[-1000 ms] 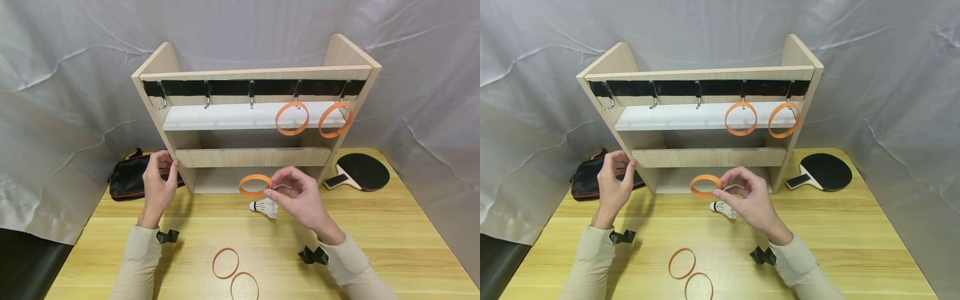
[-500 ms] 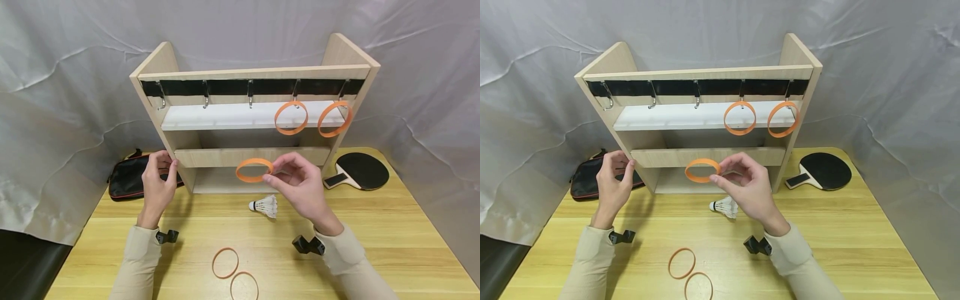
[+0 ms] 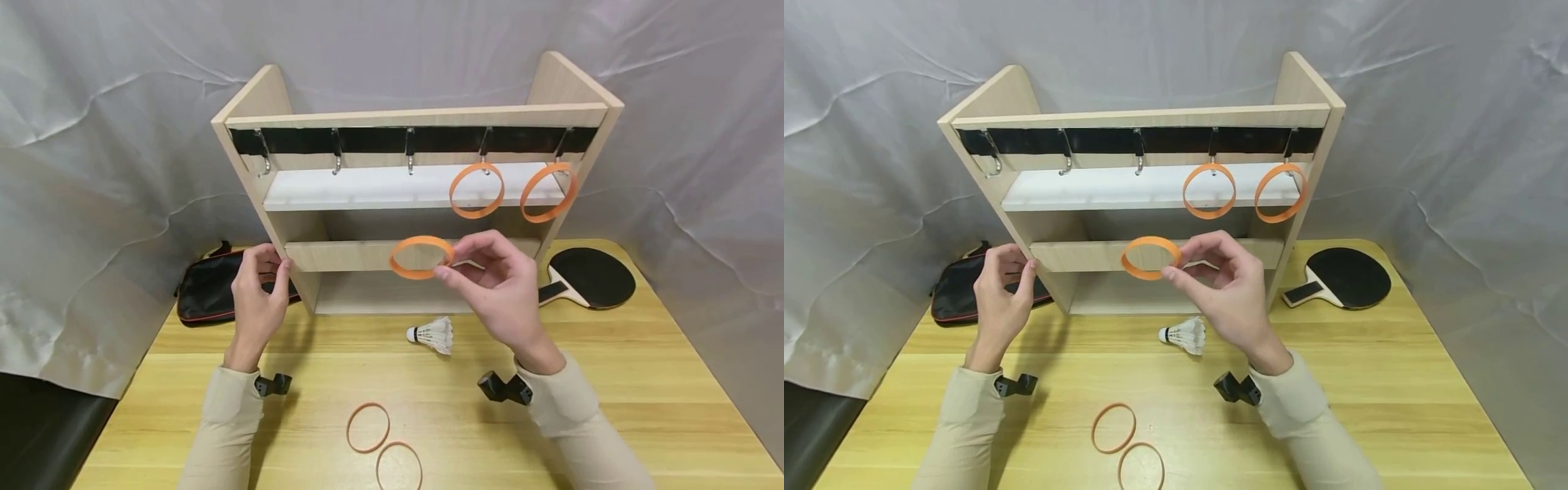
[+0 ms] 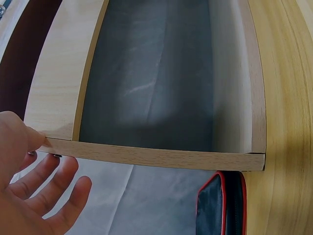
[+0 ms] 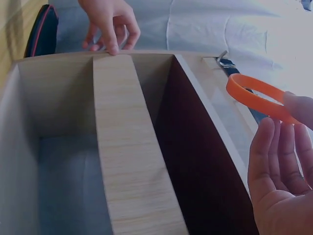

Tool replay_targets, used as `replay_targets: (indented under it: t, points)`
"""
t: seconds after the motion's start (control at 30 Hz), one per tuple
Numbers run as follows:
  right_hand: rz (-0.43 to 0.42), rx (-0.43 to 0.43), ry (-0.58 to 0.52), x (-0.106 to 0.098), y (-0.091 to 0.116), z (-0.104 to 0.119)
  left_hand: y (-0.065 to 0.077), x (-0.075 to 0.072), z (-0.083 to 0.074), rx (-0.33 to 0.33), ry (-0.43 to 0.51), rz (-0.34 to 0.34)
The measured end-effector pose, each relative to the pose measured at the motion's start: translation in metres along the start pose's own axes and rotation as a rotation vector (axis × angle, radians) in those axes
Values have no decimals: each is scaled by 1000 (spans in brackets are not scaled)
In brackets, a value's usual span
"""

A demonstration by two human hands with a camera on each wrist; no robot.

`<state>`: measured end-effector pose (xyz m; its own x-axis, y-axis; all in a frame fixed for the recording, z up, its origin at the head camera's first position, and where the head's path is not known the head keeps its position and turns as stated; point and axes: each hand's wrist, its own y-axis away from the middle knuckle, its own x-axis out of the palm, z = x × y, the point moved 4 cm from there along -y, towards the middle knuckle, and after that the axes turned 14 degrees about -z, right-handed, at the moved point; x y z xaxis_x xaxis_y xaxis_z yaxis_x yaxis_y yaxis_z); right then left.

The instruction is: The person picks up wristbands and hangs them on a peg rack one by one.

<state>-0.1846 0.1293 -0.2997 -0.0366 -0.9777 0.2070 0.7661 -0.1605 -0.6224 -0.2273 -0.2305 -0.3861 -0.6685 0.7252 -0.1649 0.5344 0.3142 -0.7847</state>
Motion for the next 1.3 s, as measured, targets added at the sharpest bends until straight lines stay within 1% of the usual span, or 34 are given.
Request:
replay_targets:
  t: [0.27,0.43,0.73,1.03,1.3]
  points:
    - [-45,-40,-16,6,-14,8,0,2,-1,3,5,7]
    - [-63,-73,-22,10,-22,11,-1,2,-1,6,4,0]
    - [-109,-99,11,20,-34,14,-1,0,1,-10,-9,-1]
    - [-174,-107,43,25,-46,12,0,0,1,-11,-6,3]
    - [-250,-111,41,24,-48,6,0,-1,0,-10,-6,2]
